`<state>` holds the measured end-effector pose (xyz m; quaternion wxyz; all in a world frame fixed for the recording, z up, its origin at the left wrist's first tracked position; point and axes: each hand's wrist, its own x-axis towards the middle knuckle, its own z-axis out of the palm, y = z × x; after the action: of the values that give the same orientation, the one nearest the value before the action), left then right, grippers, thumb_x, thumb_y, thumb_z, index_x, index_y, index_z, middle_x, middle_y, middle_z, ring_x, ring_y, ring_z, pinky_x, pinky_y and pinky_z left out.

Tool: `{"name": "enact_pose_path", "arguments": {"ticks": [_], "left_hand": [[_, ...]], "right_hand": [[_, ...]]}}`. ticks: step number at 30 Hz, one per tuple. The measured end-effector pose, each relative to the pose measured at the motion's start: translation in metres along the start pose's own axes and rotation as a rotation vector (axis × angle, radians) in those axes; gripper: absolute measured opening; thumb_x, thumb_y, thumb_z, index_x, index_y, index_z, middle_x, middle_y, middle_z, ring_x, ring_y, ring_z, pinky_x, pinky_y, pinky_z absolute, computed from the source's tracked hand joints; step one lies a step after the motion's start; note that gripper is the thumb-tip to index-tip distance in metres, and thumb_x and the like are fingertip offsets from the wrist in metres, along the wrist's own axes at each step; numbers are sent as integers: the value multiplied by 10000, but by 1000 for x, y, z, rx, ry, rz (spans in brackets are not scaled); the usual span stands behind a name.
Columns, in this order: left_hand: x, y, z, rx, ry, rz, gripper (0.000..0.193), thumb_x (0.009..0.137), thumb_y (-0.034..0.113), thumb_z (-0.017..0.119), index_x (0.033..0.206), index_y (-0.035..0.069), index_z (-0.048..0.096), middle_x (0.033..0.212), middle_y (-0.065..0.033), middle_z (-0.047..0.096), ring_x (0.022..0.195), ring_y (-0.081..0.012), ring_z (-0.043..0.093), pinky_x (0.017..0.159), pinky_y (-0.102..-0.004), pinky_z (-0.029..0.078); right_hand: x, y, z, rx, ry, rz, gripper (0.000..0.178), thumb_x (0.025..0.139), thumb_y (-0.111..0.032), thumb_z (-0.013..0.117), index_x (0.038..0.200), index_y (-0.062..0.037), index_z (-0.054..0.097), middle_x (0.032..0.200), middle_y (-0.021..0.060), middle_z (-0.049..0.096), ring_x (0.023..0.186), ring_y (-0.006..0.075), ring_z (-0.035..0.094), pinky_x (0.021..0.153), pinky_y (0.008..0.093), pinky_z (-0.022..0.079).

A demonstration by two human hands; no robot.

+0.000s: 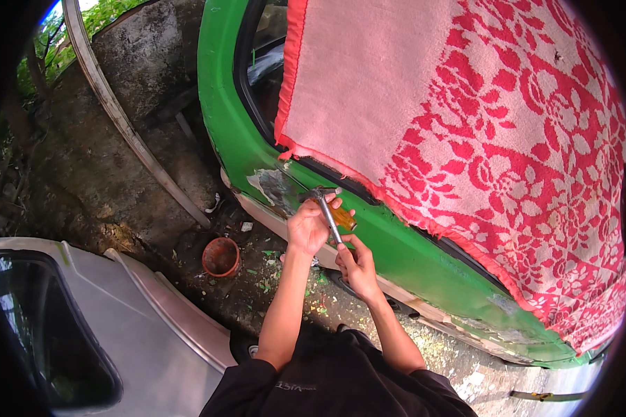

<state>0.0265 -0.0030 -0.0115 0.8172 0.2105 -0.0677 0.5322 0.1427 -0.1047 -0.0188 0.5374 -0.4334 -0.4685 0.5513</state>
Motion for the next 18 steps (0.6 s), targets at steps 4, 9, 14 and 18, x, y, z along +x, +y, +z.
{"name": "enact_pose_path", "arguments": {"ticks": [4,9,14,18], "left_hand": [[-11,-6,6,-31,-14,-18,404,837,44,468,1240,42,453,1016,-135,532,1014,-267,509,944,-644,425],[-18,-18,24,173,69,-61,479,924,127,491,1366,67,315,1022,-95,539,977,-244,535,939,-600,456],[-9,-26,13,29,-6,56,481,968,238,433,1384,41,294,1025,-63,547,899,-201,589,852,-490,527],[-3,-33,14,-58,-4,93,313,963,306,443,1262,212,438,821,0,394,810,-139,455,782,-429,448]], "right_hand": [[-9,-1,-6,56,-45,15,184,990,-212,439,1091,-68,492,594,-53,356,435,15,242,388,201,176],[-36,-6,-13,183,-27,19,293,989,-303,440,1148,-59,465,575,-54,313,426,26,232,388,206,173],[-52,-22,-22,253,-68,-93,330,985,-331,435,1147,-43,443,538,-30,309,412,41,251,386,214,193],[-58,-29,-32,263,-7,-138,317,978,-338,459,1097,-44,458,541,-22,349,433,47,280,400,216,209]]}}
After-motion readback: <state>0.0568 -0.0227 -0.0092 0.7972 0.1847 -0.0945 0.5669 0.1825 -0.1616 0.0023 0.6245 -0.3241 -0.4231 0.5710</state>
